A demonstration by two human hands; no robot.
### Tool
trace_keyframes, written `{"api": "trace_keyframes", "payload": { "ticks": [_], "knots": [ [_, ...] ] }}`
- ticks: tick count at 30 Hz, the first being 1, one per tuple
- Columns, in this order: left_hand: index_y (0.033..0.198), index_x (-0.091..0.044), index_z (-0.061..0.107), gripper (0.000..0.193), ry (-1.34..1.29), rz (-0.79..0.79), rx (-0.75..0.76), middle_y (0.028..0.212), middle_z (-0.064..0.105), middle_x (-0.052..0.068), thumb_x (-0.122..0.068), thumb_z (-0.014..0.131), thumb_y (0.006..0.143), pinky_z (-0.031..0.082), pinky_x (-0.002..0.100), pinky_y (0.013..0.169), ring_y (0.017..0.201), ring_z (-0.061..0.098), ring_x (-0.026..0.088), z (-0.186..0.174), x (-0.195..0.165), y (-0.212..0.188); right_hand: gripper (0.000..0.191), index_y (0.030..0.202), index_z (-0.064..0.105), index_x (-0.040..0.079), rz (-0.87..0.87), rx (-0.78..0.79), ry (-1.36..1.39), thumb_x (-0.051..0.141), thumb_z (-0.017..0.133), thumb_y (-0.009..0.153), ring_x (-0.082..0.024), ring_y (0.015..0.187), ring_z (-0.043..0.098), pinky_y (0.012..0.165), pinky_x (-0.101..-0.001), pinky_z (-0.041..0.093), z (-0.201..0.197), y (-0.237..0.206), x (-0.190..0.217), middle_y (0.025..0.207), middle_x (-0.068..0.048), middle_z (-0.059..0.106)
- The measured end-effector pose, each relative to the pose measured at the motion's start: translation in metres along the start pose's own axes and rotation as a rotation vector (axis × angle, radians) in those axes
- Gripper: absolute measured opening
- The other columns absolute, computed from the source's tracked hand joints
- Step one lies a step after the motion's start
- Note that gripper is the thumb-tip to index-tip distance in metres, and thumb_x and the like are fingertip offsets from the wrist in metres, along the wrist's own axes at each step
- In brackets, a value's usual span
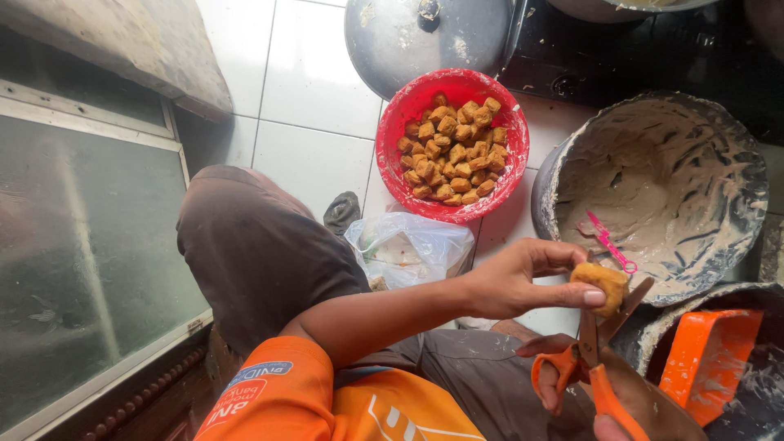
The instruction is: The person sits on the floor and uses scissors to trim fried tofu cubes one at a time, placing the trimmed pieces into a red basin and scraps into a plastic bag. Near the end, they use a spatula to scrape batter from a large bowl and drop a tofu piece into a pot of batter.
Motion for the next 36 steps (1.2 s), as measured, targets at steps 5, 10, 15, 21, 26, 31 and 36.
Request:
{"api": "trace_keyframes", "payload": {
  "ticks": [5,10,15,21,26,31,36],
  "knots": [
    [0.116,-0.004,0.069,0.029,-0.019,-0.008,-0.021,0.108,0.071,0.004,-0.030,0.074,0.103,0.050,0.031,0.104,0.107,0.063,0.010,-0.025,0.026,0.009,0.055,0.124,0.060,-0.013,0.247,-0.377,0.089,0.016,0.079,0.082,-0.020,0.057,0.059,0.055,-0.0320,0.048,-0.040,-0.019,-0.045,0.062,-0.011,0.064],
    [0.134,0.006,0.061,0.048,-0.322,-0.036,-0.410,0.125,0.067,0.015,-0.027,0.075,0.101,0.044,0.038,0.103,0.115,0.060,0.022,-0.122,0.052,0.028,0.048,0.123,0.060,-0.016,0.081,-0.464,0.373,0.005,0.074,0.082,-0.020,0.055,0.061,0.050,-0.0322,0.050,-0.048,-0.026,-0.044,0.062,-0.012,0.064],
    [0.121,0.004,0.066,0.057,1.186,-0.076,-0.540,0.118,0.066,0.020,-0.040,0.072,0.085,0.052,0.041,0.094,0.107,0.064,0.031,-0.217,0.024,-0.002,0.051,0.125,0.058,-0.017,0.093,-0.437,0.399,0.006,0.075,0.082,-0.022,0.054,0.062,0.049,-0.0330,0.050,-0.049,-0.025,-0.050,0.058,-0.013,0.064],
    [0.113,-0.012,0.076,0.036,0.722,-1.410,0.374,0.117,0.075,0.004,-0.035,0.061,0.090,0.056,0.041,0.089,0.111,0.070,0.020,-0.223,0.182,-0.114,0.064,0.127,0.054,-0.014,0.156,-0.417,0.276,0.013,0.082,0.076,-0.019,0.055,0.061,0.048,-0.0316,0.049,-0.055,-0.027,-0.059,0.060,-0.011,0.063],
    [0.118,-0.009,0.074,0.040,1.567,-1.110,-0.319,0.126,0.069,0.014,-0.033,0.062,0.088,0.052,0.048,0.097,0.118,0.065,0.031,-0.266,0.169,-0.146,0.066,0.126,0.055,-0.010,0.261,-0.448,0.160,0.019,0.084,0.074,-0.016,0.053,0.059,0.046,-0.0287,0.046,-0.057,-0.027,-0.065,0.059,-0.008,0.063],
    [0.121,-0.008,0.073,0.047,1.421,-0.876,-0.605,0.129,0.068,0.019,-0.042,0.061,0.089,0.049,0.049,0.103,0.122,0.064,0.036,-0.276,0.157,-0.138,0.066,0.123,0.060,-0.005,0.358,-0.477,0.071,0.023,0.086,0.071,-0.013,0.049,0.058,0.044,-0.0273,0.044,-0.055,-0.029,-0.066,0.059,-0.006,0.061],
    [0.120,-0.011,0.074,0.052,1.352,-1.051,-0.440,0.127,0.069,0.018,-0.045,0.069,0.081,0.050,0.042,0.103,0.121,0.064,0.034,-0.273,0.172,-0.131,0.066,0.123,0.061,-0.004,0.358,-0.472,0.050,0.021,0.087,0.068,-0.012,0.050,0.058,0.045,-0.0264,0.043,-0.052,-0.022,-0.061,0.059,-0.005,0.060]
  ]
}}
Point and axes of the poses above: each hand's wrist, its own y-axis towards the middle knuckle, its own z-axis out of the palm, x = y × z, the point moved 9 cm from there along y, towards the middle knuckle
